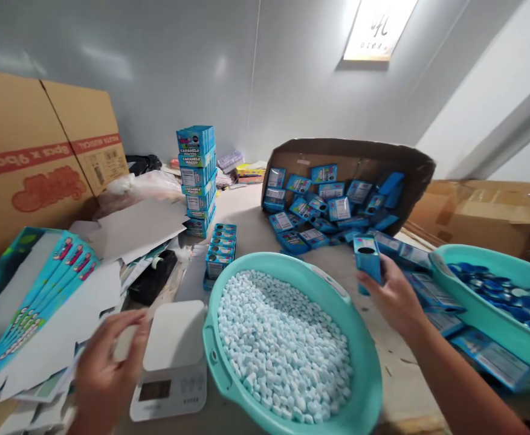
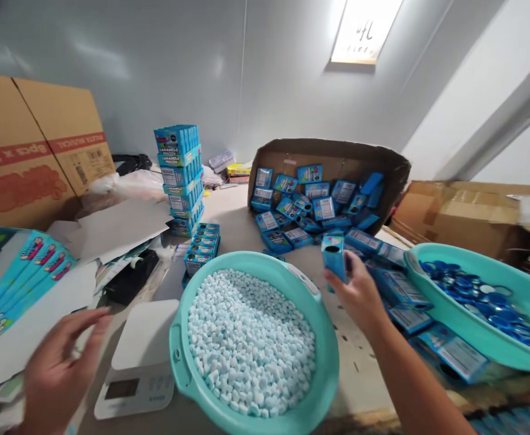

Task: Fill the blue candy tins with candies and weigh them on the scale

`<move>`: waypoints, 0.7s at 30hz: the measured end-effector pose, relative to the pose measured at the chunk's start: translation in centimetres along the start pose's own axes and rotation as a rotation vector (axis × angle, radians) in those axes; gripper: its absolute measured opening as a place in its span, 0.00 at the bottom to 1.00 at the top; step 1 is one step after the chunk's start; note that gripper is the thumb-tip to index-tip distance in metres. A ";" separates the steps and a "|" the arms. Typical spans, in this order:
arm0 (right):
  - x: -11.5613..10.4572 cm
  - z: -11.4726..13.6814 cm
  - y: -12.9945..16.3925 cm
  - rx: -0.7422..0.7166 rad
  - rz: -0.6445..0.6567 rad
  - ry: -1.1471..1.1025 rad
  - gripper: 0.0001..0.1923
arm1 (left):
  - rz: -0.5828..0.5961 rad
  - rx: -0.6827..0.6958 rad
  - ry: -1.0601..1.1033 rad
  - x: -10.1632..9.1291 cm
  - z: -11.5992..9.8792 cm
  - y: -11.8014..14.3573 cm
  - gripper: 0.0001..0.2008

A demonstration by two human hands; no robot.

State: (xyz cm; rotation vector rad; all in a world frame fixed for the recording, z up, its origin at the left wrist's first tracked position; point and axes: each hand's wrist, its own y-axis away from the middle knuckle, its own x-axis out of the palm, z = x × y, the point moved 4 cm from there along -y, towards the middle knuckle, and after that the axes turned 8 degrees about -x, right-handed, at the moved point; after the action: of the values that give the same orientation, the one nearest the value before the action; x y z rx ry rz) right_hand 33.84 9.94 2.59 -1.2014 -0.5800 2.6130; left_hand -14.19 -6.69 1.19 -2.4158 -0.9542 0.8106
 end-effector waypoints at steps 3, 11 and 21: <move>3.0 7.9 4.5 -0.252 0.336 -0.472 0.37 | 0.478 -0.079 0.303 6.4 -4.6 -0.5 0.32; 10.1 12.2 3.2 -0.242 0.587 -0.240 0.25 | 0.585 -0.352 0.546 14.6 -7.7 -2.3 0.28; 15.9 9.2 4.2 0.007 0.703 -0.497 0.32 | 0.655 -0.227 0.447 16.2 -6.8 -2.1 0.24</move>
State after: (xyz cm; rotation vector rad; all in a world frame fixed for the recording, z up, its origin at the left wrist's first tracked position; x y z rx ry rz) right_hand 16.47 9.23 -4.58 -0.8432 -0.2334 3.5486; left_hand -1.14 5.24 1.52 -2.9687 -0.0741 0.3197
